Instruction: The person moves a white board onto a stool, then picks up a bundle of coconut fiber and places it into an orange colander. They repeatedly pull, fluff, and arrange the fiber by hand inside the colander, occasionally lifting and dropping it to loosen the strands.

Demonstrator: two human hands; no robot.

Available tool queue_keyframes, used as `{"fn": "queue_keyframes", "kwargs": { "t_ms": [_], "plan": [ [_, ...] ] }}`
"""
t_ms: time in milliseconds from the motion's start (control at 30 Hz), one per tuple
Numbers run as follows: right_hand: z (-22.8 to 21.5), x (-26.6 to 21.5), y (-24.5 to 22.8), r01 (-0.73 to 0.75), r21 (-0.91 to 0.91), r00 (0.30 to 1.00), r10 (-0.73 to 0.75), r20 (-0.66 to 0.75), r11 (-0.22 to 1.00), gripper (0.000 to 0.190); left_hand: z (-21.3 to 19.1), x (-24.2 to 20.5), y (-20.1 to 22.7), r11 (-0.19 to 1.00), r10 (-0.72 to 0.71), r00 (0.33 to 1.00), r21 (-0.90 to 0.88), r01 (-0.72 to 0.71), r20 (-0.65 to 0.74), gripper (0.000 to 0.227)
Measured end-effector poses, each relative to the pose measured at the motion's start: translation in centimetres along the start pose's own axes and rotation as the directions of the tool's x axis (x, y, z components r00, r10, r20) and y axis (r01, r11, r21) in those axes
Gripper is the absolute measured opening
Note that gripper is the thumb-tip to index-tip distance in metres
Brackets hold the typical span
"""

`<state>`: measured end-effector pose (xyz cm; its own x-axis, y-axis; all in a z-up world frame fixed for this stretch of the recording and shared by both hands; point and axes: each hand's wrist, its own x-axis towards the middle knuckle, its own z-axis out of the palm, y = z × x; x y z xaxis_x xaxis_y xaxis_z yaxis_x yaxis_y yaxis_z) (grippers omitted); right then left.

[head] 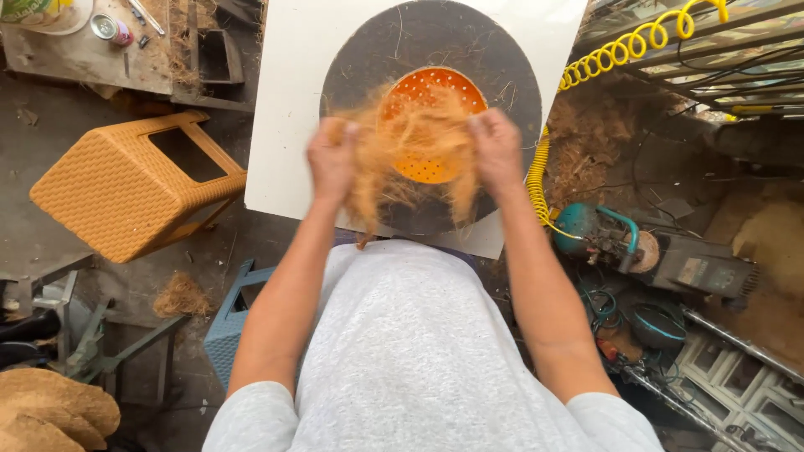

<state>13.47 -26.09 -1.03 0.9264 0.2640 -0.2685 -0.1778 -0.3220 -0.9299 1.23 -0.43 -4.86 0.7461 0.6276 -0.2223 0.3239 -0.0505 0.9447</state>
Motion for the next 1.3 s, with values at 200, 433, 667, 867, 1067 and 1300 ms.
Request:
{"fn": "queue_keyframes", "kwargs": {
  "t_ms": [200, 433, 667, 867, 1067, 1300],
  "plan": [
    [-3.9, 1.6, 1.5, 0.017, 0.073, 0.999, -0.013, -0.047, 0.997, 0.015, -1.3, -0.9, 8.1, 0.990, -0.144, 0.988, 0.007, 0.144, 0.056, 0.028],
    [0.5, -0.6, -0.2, 0.005, 0.199, 0.998, 0.007, -0.055, 0.980, 0.016, -0.3, -1.3, 9.9, 0.888, 0.210, 0.950, 0.362, -0.284, 0.230, 0.078],
    [0.4, -1.9, -1.0, 0.060, 0.184, 0.997, -0.049, -0.064, 0.981, 0.014, 3.3, 0.4, 9.7, 0.501, 0.659, 0.667, 0.458, -0.734, 0.348, 0.024],
    [0.6, -2.2, -2.3, 0.061, 0.190, 0.996, -0.048, -0.070, 0.980, 0.017, 6.3, 1.4, 8.5, 0.319, 0.633, 0.510, 0.404, -0.857, 0.582, 0.007],
    [0.9, -2.1, -0.1, 0.061, 0.099, 0.992, -0.050, -0.114, 0.993, 0.021, 6.6, 2.3, 10.1, 0.236, 0.576, 0.487, 0.436, -0.868, 0.657, 0.015],
    [0.7, -2.3, 1.2, 0.083, -0.244, 0.996, -0.083, 0.010, 0.966, 0.027, 4.3, 2.8, 14.9, 0.216, 0.699, 0.431, 0.405, -0.888, 0.571, 0.012]
  ]
}}
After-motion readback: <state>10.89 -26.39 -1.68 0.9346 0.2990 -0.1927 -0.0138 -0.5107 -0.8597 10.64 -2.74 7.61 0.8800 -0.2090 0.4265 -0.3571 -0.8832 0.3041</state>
